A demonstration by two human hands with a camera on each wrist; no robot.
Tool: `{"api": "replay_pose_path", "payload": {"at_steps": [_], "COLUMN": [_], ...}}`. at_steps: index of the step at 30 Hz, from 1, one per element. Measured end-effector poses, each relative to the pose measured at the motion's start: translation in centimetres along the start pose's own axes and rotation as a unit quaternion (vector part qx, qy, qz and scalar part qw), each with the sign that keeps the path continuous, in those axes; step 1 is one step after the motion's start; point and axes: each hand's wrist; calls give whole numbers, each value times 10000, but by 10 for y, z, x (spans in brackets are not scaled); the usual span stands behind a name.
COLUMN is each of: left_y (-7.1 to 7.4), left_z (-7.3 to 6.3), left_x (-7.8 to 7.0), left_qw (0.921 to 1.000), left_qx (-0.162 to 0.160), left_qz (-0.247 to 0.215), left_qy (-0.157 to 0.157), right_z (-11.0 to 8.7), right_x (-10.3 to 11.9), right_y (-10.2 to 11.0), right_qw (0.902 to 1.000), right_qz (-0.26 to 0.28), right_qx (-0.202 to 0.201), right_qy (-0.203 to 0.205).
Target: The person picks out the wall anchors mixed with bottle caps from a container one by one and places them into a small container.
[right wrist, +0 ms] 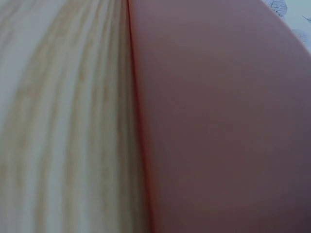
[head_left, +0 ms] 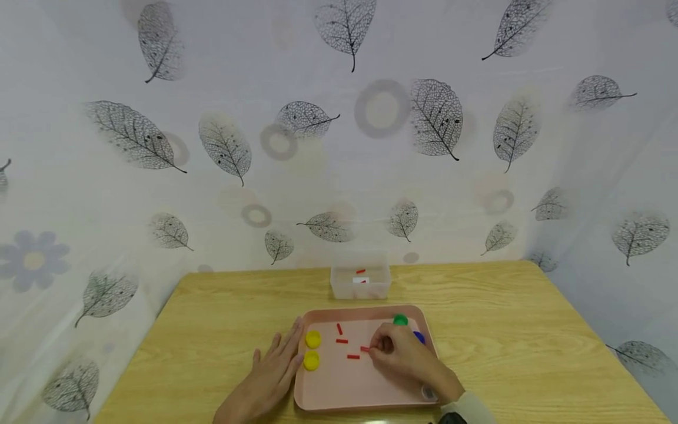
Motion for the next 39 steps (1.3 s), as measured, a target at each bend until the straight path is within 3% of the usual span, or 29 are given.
{"api": "replay_pose_path", "payload": {"at_steps": [11, 27, 33, 39], "left_y": [3, 2, 3, 3], "left_z": [0, 1, 1, 3], "left_x": [-2, 3, 2, 5], "left_qw": [9999, 9999, 9999, 9998], "left_qx": [-32, -29, -50, -72], "left_qz": [-6, 6, 5, 8], "left_qy": [-108, -106, -146, -195], "right_z": [2, 3, 7, 12], "right_x": [6, 14, 11, 11], "right_y": [4, 8, 10, 16], "right_qw": [9975, 9925, 9841, 9635], "right_qz": [41, 75, -69, -123], "right_qx": [-257, -639, -945, -1462], "right_qy": [650, 1039, 1500, 2238]}}
Point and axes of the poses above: each hand's wrist, its own z-axis towards the middle knuckle, its own y-axis out of the back of the hand, x = y × z, and after that the axes turned 4 degrees about -y, right-handed
